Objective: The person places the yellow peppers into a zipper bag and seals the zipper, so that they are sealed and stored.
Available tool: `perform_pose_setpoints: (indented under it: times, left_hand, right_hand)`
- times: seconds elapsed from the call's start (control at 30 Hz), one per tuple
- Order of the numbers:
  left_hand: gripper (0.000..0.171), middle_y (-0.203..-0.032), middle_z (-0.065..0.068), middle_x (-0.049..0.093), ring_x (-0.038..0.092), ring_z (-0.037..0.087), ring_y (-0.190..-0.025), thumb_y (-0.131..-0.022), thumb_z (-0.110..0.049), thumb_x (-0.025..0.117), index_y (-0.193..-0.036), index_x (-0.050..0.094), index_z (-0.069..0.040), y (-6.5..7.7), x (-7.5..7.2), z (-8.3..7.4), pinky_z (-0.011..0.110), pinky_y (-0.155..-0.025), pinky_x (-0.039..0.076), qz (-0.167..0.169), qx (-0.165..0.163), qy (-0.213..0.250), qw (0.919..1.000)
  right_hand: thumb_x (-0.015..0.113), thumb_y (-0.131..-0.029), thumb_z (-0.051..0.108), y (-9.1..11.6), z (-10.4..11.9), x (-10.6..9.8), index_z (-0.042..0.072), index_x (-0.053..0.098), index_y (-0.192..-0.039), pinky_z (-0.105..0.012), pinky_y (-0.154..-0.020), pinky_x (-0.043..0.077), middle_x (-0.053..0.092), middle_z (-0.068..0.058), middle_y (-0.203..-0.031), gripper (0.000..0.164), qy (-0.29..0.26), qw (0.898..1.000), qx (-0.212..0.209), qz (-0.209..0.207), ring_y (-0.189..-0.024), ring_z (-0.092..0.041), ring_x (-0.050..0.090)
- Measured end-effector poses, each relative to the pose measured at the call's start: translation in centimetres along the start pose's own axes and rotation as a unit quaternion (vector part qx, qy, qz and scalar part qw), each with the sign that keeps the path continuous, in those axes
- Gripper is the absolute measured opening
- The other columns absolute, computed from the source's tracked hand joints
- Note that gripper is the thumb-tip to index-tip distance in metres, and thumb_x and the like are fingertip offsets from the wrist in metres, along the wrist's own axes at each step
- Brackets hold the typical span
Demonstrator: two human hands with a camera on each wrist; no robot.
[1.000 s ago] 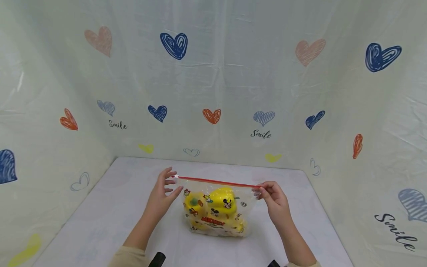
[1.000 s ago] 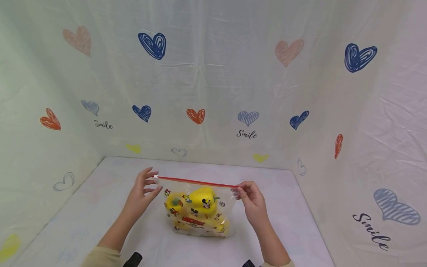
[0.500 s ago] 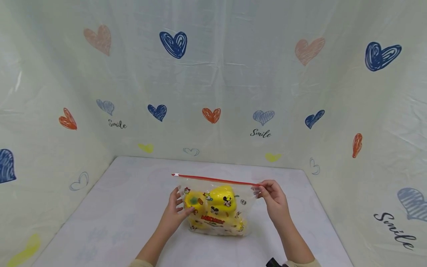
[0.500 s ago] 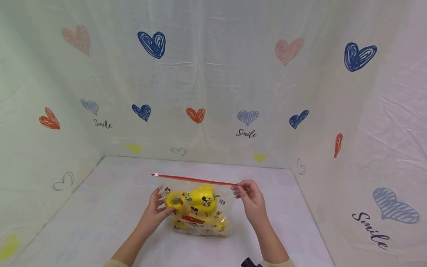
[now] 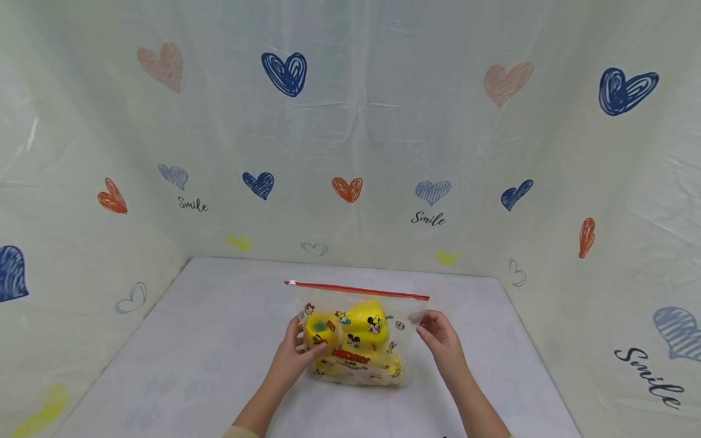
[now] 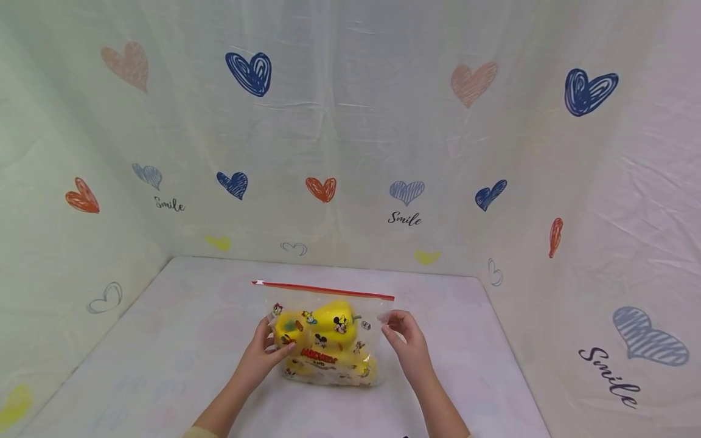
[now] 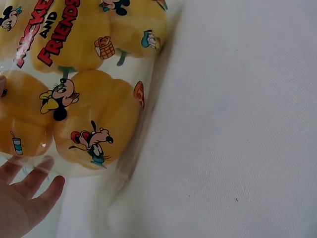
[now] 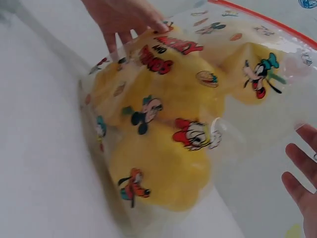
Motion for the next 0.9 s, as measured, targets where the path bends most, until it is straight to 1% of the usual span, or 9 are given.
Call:
perform_pose_setpoints:
  times: [0.1, 0.2, 0.27, 0.33, 0.43, 0.5, 0.63, 0.77, 0.9]
  left_hand:
    - [0.091, -0.141, 0.026, 0.042, 0.051, 0.041, -0.119, -0.082, -0.040, 0.077, -0.151, 0.025, -0.013, -0.2, 0.1, -0.1, 0.055, -0.097, 0.046, -0.005, -0.003, -0.006, 1.0000]
    - [0.089, -0.140, 0.025, 0.043, 0.051, 0.041, -0.118, -0.083, -0.040, 0.077, -0.151, 0.026, -0.013, -0.5, 0.2, -0.1, 0.055, -0.095, 0.048, -0.008, -0.005, -0.005, 0.9999]
    - [0.089, -0.140, 0.025, 0.044, 0.052, 0.041, -0.117, -0.083, -0.041, 0.076, -0.151, 0.026, -0.012, -0.7, 0.3, -0.2, 0.055, -0.093, 0.049, -0.009, -0.004, -0.005, 0.9999]
    - [0.090, -0.140, 0.025, 0.044, 0.052, 0.041, -0.117, -0.083, -0.041, 0.076, -0.151, 0.026, -0.011, -0.9, 0.3, -0.1, 0.055, -0.091, 0.050, -0.008, -0.001, -0.006, 1.0000]
    - [0.091, -0.140, 0.024, 0.044, 0.052, 0.041, -0.117, -0.083, -0.043, 0.075, -0.151, 0.025, -0.010, -1.3, 0.5, -0.1, 0.056, -0.091, 0.050, -0.007, -0.001, -0.008, 0.9999]
    - [0.091, -0.142, 0.025, 0.043, 0.052, 0.041, -0.117, -0.084, -0.044, 0.074, -0.152, 0.024, -0.010, -1.5, 0.5, 0.0, 0.057, -0.091, 0.049, -0.005, -0.003, -0.011, 0.9999]
    - [0.091, -0.145, 0.026, 0.040, 0.052, 0.043, -0.117, -0.085, -0.044, 0.073, -0.152, 0.022, -0.012, -1.8, 0.6, 0.3, 0.059, -0.092, 0.048, 0.004, -0.008, -0.008, 0.9999]
    - [0.090, -0.147, 0.026, 0.036, 0.054, 0.042, -0.115, -0.085, -0.039, 0.074, -0.153, 0.021, -0.014, -2.1, 0.6, 0.7, 0.057, -0.090, 0.049, 0.018, -0.004, 0.004, 0.9998]
    - [0.090, -0.147, 0.026, 0.036, 0.057, 0.040, -0.111, -0.085, -0.035, 0.075, -0.154, 0.020, -0.014, -2.7, 0.8, 1.1, 0.055, -0.088, 0.051, 0.023, 0.003, -0.003, 0.9997]
  right_hand:
    - [0.062, -0.094, 0.007, 0.4, -1.9, 0.6, -0.003, 0.049, -0.124, -0.025, -0.096, 0.047, 0.055, -0.017, -0.126, 0.034, 0.027, 0.999, 0.038, 0.010, -0.116, -0.020, 0.053]
    - [0.068, -0.090, 0.010, 0.8, -3.8, 1.1, -0.002, 0.045, -0.131, -0.041, -0.101, 0.045, 0.052, -0.017, -0.132, 0.048, 0.047, 0.996, 0.065, 0.027, -0.121, -0.030, 0.049]
    - [0.073, -0.086, 0.010, 1.1, -4.9, 1.5, -0.002, 0.042, -0.134, -0.050, -0.103, 0.042, 0.049, -0.019, -0.135, 0.058, 0.050, 0.995, 0.084, 0.036, -0.123, -0.035, 0.048]
    - [0.077, -0.082, 0.009, 1.4, -5.7, 1.8, -0.002, 0.040, -0.135, -0.054, -0.103, 0.040, 0.047, -0.020, -0.137, 0.066, 0.047, 0.993, 0.097, 0.039, -0.125, -0.037, 0.046]
    - [0.082, -0.077, 0.010, 1.7, -6.4, 2.2, 0.000, 0.039, -0.135, -0.052, -0.103, 0.042, 0.046, -0.019, -0.138, 0.074, 0.038, 0.993, 0.108, 0.037, -0.126, -0.038, 0.046]
    - [0.084, -0.075, 0.009, 1.8, -6.8, 2.3, 0.001, 0.039, -0.135, -0.049, -0.102, 0.043, 0.045, -0.018, -0.139, 0.076, 0.035, 0.993, 0.102, 0.038, -0.127, -0.038, 0.045]
    - [0.082, -0.076, 0.005, 1.9, -7.4, 2.4, 0.000, 0.039, -0.136, -0.042, -0.099, 0.045, 0.045, -0.020, -0.137, 0.074, 0.034, 0.995, 0.083, 0.039, -0.126, -0.039, 0.046]
    - [0.079, -0.079, 0.003, 1.6, -7.7, 2.7, 0.003, 0.040, -0.138, -0.036, -0.095, 0.048, 0.047, -0.019, -0.135, 0.072, 0.031, 0.996, 0.083, 0.024, -0.123, -0.035, 0.049]
    - [0.077, -0.082, 0.005, 1.1, -7.7, 3.0, 0.005, 0.038, -0.141, -0.039, -0.092, 0.050, 0.049, -0.019, -0.133, 0.071, 0.035, 0.996, 0.084, 0.015, -0.119, -0.034, 0.052]
Point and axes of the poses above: each hand's wrist, its own y-axis away from the middle knuckle, its own x-axis out of the palm, z = x × y, the point moved 1 cm from there along -y, towards the middle knuckle
